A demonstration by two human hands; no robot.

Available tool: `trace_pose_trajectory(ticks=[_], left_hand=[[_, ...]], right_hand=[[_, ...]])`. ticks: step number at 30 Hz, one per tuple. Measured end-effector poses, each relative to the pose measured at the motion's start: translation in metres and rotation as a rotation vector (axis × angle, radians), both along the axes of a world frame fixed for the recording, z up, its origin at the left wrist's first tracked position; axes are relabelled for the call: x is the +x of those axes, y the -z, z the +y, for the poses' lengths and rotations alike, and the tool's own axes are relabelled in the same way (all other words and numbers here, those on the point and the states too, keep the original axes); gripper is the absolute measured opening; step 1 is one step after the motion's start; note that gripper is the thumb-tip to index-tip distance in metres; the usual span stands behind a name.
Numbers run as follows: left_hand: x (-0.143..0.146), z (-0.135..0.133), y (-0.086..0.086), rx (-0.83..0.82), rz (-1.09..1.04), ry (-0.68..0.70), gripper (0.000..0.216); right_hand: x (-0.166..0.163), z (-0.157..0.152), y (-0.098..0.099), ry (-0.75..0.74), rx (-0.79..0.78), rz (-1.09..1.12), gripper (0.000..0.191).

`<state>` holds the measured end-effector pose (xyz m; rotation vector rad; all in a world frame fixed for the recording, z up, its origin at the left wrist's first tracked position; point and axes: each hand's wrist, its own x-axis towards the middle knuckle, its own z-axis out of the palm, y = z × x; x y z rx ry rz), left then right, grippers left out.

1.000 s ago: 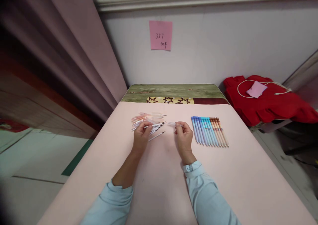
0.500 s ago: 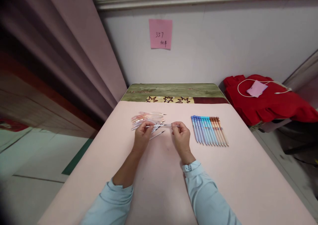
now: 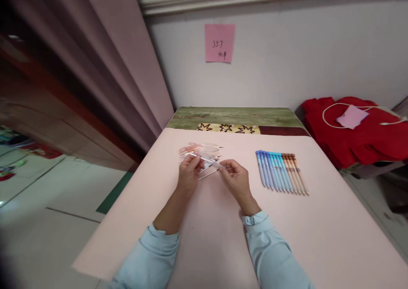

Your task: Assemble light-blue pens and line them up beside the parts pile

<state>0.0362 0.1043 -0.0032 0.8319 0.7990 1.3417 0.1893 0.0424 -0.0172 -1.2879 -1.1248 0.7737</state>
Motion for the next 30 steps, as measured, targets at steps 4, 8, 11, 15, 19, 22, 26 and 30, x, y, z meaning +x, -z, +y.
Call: trace_pose_trajectory(ticks=[4,8,11,15,19,22,26,30], left_hand=[[0.004,-0.008,0.001,0.033,0.16,0.022,0.023],[0.011,-0.014,0.0,0.088,0.242,0.075,0.022],[0.004,-0.007,-0.001,0.104,0.275,0.036,0.024],[-0.039,0.017,0.0,0.153,0.443,-0.363,0.021],[-0.084,0.036,0.006,0.109,0.853,-0.593,0.008],[-0.092,0.039,0.014,0.109,1.038,-0.544,0.006],[-0.081,0.038,0.019,0.18,1.147,-0.432,0.008],[-0.08,0.037,0.015,0.168,1.228,-0.393,0.012]], right_hand=[[-0.002,-0.003,0.006,-0.041,0.018,-0.273,0.024],[-0.004,-0.006,0.005,-0.007,0.014,-0.369,0.022],[-0.004,-0.006,0.002,0.103,0.054,-0.354,0.022],[-0.001,-0.002,0.005,0.241,0.083,-0.217,0.025],[0.002,0.002,0.011,0.324,0.047,-0.01,0.034],[0.003,0.002,0.012,0.33,0.039,0.043,0.036],[0.003,0.002,0.009,0.326,0.018,0.058,0.035],[0.002,0.002,0.007,0.331,-0.001,0.09,0.035]])
